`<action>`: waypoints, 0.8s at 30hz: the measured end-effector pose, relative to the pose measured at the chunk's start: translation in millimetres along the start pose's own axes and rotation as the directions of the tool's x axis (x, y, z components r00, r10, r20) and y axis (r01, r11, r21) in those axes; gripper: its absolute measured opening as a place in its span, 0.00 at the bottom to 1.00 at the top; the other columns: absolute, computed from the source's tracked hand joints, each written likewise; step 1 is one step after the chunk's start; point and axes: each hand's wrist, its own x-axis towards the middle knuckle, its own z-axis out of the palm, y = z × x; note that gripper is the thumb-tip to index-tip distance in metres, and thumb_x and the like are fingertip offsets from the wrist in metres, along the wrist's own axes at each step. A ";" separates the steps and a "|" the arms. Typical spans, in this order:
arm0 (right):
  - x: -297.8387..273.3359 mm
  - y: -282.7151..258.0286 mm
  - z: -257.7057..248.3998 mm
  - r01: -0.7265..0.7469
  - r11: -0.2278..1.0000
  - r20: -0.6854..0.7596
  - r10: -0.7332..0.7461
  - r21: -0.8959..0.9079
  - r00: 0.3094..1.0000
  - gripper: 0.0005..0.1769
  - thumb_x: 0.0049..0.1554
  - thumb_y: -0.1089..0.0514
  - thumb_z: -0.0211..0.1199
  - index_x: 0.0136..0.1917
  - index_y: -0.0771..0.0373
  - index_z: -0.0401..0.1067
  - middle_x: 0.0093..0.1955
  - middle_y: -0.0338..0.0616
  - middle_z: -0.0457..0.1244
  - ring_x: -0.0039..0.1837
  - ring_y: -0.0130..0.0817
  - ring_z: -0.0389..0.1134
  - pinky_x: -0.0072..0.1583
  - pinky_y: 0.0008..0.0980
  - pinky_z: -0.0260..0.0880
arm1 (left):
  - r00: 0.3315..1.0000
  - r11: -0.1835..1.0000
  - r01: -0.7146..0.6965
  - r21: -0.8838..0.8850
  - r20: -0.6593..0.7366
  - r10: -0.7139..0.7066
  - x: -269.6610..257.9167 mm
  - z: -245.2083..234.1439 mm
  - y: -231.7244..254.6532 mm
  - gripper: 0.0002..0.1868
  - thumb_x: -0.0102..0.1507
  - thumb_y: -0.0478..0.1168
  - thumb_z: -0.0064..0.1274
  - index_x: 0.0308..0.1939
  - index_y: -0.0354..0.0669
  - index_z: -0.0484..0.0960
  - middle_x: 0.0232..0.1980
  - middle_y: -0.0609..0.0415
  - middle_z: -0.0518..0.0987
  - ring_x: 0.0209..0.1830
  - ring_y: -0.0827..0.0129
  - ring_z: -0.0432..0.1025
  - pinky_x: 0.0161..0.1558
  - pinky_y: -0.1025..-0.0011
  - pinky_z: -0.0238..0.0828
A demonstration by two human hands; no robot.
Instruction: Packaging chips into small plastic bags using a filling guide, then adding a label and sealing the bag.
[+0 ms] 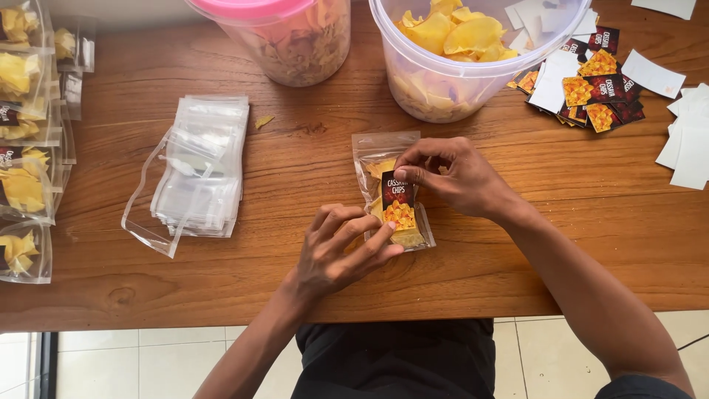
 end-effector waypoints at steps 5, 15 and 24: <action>1.9 7.9 0.9 0.032 0.999 0.001 -0.032 0.020 0.999 0.04 0.61 0.60 0.66 0.46 0.62 0.80 0.36 0.45 0.68 0.40 0.30 0.65 0.43 0.30 0.63 | 1.000 1.000 0.015 -0.001 0.009 -0.015 2.0 2.1 2.1 0.11 0.61 0.42 0.65 0.43 0.41 0.86 0.39 0.51 0.80 0.37 0.60 0.74 0.41 0.62 0.71; 1.9 14.3 4.4 0.058 0.998 -0.005 -0.058 0.007 0.998 0.04 0.61 0.59 0.67 0.47 0.60 0.80 0.36 0.44 0.67 0.39 0.29 0.63 0.41 0.29 0.62 | 0.996 0.999 0.044 0.016 0.081 -0.045 -1.6 8.4 3.9 0.15 0.65 0.48 0.60 0.48 0.41 0.86 0.47 0.49 0.81 0.45 0.57 0.75 0.47 0.59 0.69; 5.2 20.7 6.6 0.055 0.995 0.005 -0.055 -0.079 0.998 0.06 0.62 0.57 0.65 0.47 0.60 0.80 0.36 0.45 0.67 0.37 0.30 0.62 0.39 0.29 0.60 | 0.986 0.993 -0.018 0.118 0.169 -0.003 0.4 8.9 8.3 0.14 0.66 0.49 0.59 0.41 0.41 0.86 0.42 0.51 0.80 0.42 0.60 0.74 0.46 0.61 0.69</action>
